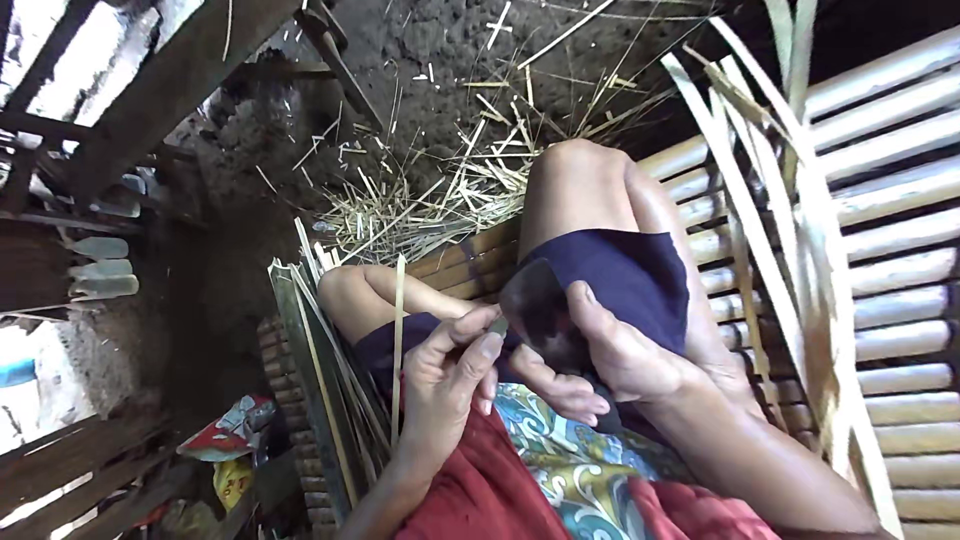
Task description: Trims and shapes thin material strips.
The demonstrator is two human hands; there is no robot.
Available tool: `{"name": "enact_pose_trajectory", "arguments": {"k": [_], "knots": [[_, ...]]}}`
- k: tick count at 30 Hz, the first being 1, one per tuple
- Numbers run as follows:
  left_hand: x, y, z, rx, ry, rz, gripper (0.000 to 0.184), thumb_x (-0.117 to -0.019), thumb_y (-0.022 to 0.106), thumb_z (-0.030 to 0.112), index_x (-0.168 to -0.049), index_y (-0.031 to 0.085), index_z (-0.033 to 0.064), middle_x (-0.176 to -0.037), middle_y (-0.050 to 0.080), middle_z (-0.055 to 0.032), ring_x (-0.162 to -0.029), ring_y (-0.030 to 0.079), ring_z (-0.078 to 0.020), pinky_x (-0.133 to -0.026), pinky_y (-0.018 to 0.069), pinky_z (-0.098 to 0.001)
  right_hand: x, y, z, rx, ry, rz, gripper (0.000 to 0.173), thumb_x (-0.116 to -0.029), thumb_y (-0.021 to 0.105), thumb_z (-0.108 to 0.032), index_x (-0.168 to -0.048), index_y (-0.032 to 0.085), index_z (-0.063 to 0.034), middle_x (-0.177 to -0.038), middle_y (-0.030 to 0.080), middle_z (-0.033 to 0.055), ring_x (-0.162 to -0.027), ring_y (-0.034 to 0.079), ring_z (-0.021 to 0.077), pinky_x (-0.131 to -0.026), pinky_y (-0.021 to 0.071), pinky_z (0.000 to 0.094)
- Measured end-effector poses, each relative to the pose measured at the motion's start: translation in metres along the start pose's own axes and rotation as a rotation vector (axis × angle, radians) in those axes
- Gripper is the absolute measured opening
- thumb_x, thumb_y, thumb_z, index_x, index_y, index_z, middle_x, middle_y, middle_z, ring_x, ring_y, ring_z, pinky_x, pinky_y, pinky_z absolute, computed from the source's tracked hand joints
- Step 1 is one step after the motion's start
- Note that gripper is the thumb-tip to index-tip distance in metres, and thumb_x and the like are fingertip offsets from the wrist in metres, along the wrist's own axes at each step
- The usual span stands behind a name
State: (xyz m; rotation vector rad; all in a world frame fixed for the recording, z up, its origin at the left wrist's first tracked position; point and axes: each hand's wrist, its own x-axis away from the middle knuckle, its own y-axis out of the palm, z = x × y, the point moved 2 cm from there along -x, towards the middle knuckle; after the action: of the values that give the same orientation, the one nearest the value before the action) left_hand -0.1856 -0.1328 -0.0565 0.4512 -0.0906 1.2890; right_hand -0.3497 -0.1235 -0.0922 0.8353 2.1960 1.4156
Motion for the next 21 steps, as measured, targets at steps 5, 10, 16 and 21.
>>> {"name": "enact_pose_trajectory", "arguments": {"k": [5, 10, 16, 21], "knots": [[0.0006, 0.0006, -0.0014, 0.011, 0.006, 0.016, 0.015, -0.0996, 0.063, 0.006, -0.110, 0.074, 0.0062, -0.077, 0.070, -0.0011, -0.054, 0.059, 0.0005, -0.050, 0.0515, -0.0141, -0.0001, -0.0032, 0.0004, -0.022, 0.021, -0.010, 0.069, -0.0864, 0.041, -0.084, -0.081, 0.058, -0.0170, -0.057, 0.048, -0.0121, -0.045, 0.054, -0.0032, -0.042, 0.0462, 0.0124], [0.0015, 0.0006, -0.0020, 0.017, 0.022, 0.018, 0.014, -0.0988, 0.064, 0.006, -0.108, 0.074, 0.0052, -0.078, 0.070, -0.0014, -0.055, 0.060, 0.0006, -0.050, 0.0518, -0.0140, 0.0002, -0.0036, 0.0009, -0.035, 0.031, -0.011, 0.069, -0.0860, 0.041, -0.084, -0.081, 0.058, -0.0174, -0.055, 0.047, -0.0125, -0.043, 0.053, -0.0037, -0.041, 0.0456, 0.0120], [0.0029, -0.0004, -0.0034, 0.052, 0.011, 0.013, 0.011, -0.0985, 0.066, 0.009, -0.105, 0.075, 0.0056, -0.075, 0.069, -0.0010, -0.054, 0.060, -0.0002, -0.050, 0.0519, -0.0149, 0.0007, -0.0043, -0.0001, -0.065, 0.039, -0.041, 0.067, -0.0869, 0.044, -0.082, -0.082, 0.057, -0.0171, -0.056, 0.046, -0.0128, -0.044, 0.054, -0.0039, -0.041, 0.0460, 0.0118], [0.0039, 0.0014, -0.0045, 0.005, 0.088, 0.008, 0.006, -0.0975, 0.067, 0.009, -0.094, 0.072, 0.0065, -0.080, 0.067, 0.0013, -0.056, 0.057, 0.0014, -0.051, 0.0517, -0.0144, 0.0031, -0.0004, -0.0052, 0.000, 0.086, -0.012, 0.067, -0.0878, 0.040, -0.083, -0.081, 0.054, -0.0170, -0.055, 0.044, -0.0129, -0.042, 0.051, -0.0047, -0.040, 0.0443, 0.0105]]}}
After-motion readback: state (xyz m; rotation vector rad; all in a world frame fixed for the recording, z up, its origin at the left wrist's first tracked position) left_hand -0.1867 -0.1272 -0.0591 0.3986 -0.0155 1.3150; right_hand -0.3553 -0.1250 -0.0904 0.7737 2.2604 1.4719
